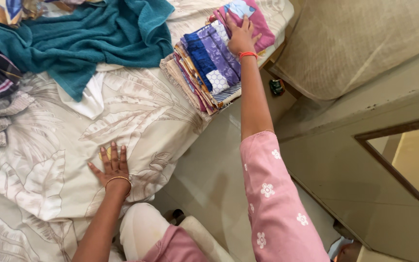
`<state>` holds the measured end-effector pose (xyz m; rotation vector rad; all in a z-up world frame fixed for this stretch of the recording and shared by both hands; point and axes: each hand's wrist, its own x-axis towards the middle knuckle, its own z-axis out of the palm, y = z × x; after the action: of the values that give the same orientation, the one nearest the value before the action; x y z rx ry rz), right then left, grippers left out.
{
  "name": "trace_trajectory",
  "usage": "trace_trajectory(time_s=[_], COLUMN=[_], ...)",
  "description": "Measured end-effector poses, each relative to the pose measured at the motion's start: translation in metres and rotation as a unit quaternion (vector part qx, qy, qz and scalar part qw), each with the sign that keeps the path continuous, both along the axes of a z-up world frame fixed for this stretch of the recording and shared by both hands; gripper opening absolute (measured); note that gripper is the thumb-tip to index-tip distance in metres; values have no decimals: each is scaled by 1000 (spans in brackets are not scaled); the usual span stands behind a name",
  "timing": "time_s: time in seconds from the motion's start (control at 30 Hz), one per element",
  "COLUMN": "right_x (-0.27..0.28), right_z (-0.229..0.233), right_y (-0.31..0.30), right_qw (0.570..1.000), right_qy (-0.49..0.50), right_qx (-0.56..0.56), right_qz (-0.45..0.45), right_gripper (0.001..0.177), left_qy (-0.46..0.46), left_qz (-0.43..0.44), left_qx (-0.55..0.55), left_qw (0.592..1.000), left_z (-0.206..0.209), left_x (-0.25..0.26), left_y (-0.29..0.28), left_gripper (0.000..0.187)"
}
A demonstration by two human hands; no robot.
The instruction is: The person folds a pink floral towel, a beige patterned towel, and a teal towel on a bed, smoothing each item and stacking them neatly. The person handles each towel one at a time, aligning edges and pressing folds before placing the folded items in a growing stack.
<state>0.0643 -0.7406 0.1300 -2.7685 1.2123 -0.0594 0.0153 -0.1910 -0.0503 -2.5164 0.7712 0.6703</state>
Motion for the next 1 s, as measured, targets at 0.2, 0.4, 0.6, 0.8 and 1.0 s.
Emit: trace_trajectory(time_s=[0.2,0.4,0.6,0.8,1.0], right_x=[9,39,38,-29,-13], right_z=[22,14,-156,-186,-160], right_y=[22,88,360,509,519], right_qw=[998,973,932,921,910], right_qy=[59,-36,4,107,230], right_qx=[-27,-227,84,79,126], right_qz=[-17,27,352,366,321], right_gripper=[84,59,88,156,172], left_qy=[3,24,-16,-156,-114], left_qz=[6,4,23,21,63], left_qx=[-30,-7,-44,-160,-209], left_qw=[1000,1000,999,974,969], left_z=[6,20,4,-28,-54], left_x=[-1,-1,-2,-8,-7], left_y=[2,1,-2,8,16], left_gripper=[88,97,92,88,90])
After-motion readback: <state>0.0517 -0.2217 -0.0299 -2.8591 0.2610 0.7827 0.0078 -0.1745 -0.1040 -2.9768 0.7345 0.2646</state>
